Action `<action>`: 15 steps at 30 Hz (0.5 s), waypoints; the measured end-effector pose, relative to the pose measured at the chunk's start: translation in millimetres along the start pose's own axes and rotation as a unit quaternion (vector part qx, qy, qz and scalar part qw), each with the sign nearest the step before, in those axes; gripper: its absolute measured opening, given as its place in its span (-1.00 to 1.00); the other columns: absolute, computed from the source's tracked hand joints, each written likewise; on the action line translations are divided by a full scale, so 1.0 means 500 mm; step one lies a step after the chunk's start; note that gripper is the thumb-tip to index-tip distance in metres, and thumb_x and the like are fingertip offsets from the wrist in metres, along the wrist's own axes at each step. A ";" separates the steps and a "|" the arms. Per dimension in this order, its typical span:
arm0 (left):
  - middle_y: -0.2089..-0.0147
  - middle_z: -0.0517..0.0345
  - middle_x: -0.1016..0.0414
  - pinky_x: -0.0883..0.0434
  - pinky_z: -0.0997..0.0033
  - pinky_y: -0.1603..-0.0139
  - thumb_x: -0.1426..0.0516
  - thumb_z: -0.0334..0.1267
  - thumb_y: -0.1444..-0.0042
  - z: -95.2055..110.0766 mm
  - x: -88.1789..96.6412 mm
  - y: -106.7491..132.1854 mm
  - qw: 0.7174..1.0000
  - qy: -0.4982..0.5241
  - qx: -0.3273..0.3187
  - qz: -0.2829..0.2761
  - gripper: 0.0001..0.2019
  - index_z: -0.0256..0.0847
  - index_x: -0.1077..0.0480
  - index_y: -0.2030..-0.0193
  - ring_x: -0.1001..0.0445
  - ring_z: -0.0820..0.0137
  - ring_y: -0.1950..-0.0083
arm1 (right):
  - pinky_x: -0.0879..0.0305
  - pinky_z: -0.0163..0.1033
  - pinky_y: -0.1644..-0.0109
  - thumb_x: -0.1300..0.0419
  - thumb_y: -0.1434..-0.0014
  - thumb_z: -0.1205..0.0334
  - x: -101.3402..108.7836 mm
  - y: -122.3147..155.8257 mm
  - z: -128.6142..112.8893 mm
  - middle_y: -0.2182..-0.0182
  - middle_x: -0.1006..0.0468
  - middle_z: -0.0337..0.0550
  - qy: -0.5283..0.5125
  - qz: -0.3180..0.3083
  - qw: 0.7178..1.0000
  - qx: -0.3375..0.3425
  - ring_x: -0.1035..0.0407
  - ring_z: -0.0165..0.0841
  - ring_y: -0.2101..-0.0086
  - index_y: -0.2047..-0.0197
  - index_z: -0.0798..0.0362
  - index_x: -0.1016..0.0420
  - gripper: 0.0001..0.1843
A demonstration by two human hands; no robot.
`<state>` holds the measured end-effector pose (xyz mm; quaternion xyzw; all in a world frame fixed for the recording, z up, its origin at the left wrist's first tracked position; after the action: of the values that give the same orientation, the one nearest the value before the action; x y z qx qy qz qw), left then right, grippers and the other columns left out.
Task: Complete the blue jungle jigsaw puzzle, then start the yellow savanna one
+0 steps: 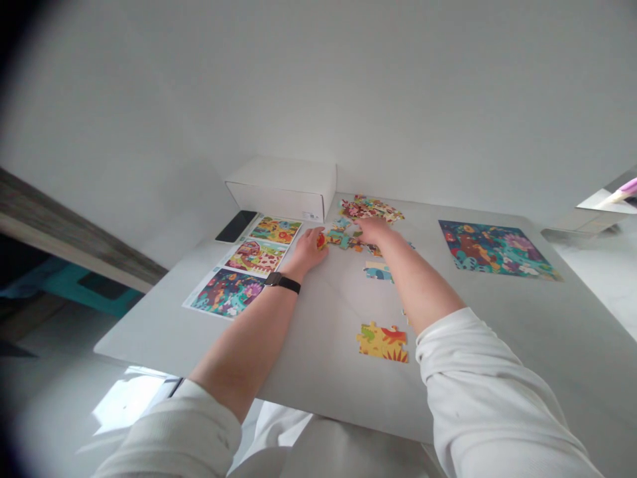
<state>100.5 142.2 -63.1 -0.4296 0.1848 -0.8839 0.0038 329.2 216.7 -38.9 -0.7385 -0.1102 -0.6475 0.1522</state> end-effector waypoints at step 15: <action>-0.24 -0.15 -0.53 -0.34 0.05 -0.43 -0.25 -0.25 -0.28 0.054 0.039 -0.002 0.994 0.062 -0.052 0.068 -0.67 -0.17 -0.54 -0.17 -0.45 0.10 -0.33 | -0.49 -0.05 -0.05 -0.32 -0.25 0.22 0.093 0.074 -0.024 0.17 -0.71 -0.07 -0.319 0.165 0.933 -0.027 -0.56 -0.23 0.18 0.00 0.00 -0.70 -0.74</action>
<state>108.6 131.2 -32.8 -0.3603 0.2597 -0.8954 0.0303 338.0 176.5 5.2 -0.9176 -0.0121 -0.3467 0.1941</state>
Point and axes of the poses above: each hand's wrist, its own y-axis away from the middle knuckle, its own x-axis out of the back of the hand, z = x × y, the point moved 6 cm from there along -y, towards the middle knuckle
